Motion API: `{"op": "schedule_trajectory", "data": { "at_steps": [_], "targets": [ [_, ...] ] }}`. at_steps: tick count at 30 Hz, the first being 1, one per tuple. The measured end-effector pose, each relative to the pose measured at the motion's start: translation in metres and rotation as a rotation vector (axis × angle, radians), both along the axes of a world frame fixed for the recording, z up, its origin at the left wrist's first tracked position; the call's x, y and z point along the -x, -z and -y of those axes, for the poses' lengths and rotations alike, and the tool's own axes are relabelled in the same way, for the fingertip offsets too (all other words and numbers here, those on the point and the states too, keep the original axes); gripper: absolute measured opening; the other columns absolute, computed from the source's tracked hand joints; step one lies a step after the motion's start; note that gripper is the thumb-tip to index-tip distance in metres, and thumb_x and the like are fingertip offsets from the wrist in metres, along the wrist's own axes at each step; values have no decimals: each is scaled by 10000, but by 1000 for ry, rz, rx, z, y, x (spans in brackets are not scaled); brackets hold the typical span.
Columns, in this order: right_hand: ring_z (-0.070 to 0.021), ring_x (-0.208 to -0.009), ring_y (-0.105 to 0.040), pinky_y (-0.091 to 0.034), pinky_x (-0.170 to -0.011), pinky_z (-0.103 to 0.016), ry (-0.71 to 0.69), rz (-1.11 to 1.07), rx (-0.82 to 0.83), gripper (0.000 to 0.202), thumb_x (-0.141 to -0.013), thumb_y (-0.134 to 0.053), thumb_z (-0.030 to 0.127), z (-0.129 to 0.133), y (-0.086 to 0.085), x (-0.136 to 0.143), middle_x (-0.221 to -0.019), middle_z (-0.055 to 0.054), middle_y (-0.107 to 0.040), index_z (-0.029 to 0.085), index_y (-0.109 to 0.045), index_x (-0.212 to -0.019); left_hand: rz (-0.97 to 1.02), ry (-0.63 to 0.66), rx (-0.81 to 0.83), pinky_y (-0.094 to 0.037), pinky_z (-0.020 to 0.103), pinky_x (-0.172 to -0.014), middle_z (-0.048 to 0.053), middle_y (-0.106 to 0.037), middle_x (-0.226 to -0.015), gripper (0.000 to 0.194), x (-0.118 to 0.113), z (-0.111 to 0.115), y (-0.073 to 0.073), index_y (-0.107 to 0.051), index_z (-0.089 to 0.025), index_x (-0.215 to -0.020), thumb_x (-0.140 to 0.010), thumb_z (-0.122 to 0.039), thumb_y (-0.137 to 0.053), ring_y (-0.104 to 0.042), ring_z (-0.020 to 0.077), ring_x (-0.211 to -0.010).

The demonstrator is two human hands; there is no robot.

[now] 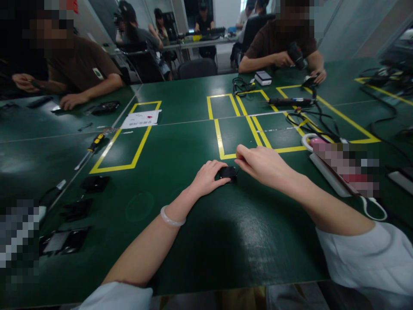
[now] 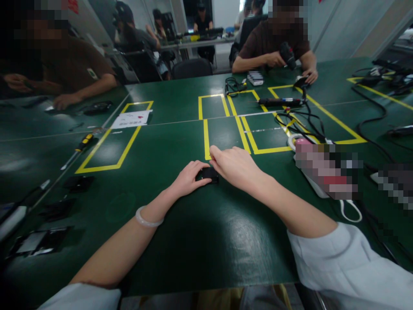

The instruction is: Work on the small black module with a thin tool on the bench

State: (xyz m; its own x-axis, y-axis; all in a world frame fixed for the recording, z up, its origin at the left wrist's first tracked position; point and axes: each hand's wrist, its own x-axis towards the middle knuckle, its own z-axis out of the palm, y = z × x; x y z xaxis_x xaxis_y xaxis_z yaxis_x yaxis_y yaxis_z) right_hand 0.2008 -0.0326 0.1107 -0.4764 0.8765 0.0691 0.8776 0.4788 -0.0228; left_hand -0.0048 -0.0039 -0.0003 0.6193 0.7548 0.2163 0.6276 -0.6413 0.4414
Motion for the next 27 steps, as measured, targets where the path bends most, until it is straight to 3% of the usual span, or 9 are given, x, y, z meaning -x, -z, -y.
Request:
{"op": "schedule_trajectory", "data": {
  "at_steps": [7,13,22,27],
  "targets": [
    [-195,-720,-620,-293,-604,-281,-73,-83,10,182,-909,-391,240,2,-1,-3,-845,-52,-679,181,-481,-1057,7,-2,-3,-437,379,-872,64,-586,-1071,380,0,0,1,-547,-216,-1147,-884,-489,-561,-524,239,-973],
    [-214,-703,-621,-260,-581,-292,-36,-11,-16,234,-955,-373,384,-1,0,-2,-783,-53,-678,191,-505,-965,4,0,-3,-440,389,-878,67,-587,-1083,393,0,-2,3,-541,-220,-1165,-881,-491,-563,-528,244,-984],
    [-195,-688,-614,-271,-573,-280,-42,-75,10,190,-892,-399,234,0,0,-4,-842,-47,-684,184,-470,-1062,9,-6,8,-442,382,-863,67,-587,-1083,378,1,0,1,-543,-222,-1149,-881,-489,-560,-527,243,-975],
    [-212,-710,-623,-256,-565,-281,-23,-35,-22,217,-943,-386,371,0,-1,-2,-809,-49,-686,193,-505,-979,5,-5,3,-437,387,-876,66,-586,-1083,397,0,-1,2,-541,-224,-1168,-880,-497,-561,-523,241,-978]
  ]
}}
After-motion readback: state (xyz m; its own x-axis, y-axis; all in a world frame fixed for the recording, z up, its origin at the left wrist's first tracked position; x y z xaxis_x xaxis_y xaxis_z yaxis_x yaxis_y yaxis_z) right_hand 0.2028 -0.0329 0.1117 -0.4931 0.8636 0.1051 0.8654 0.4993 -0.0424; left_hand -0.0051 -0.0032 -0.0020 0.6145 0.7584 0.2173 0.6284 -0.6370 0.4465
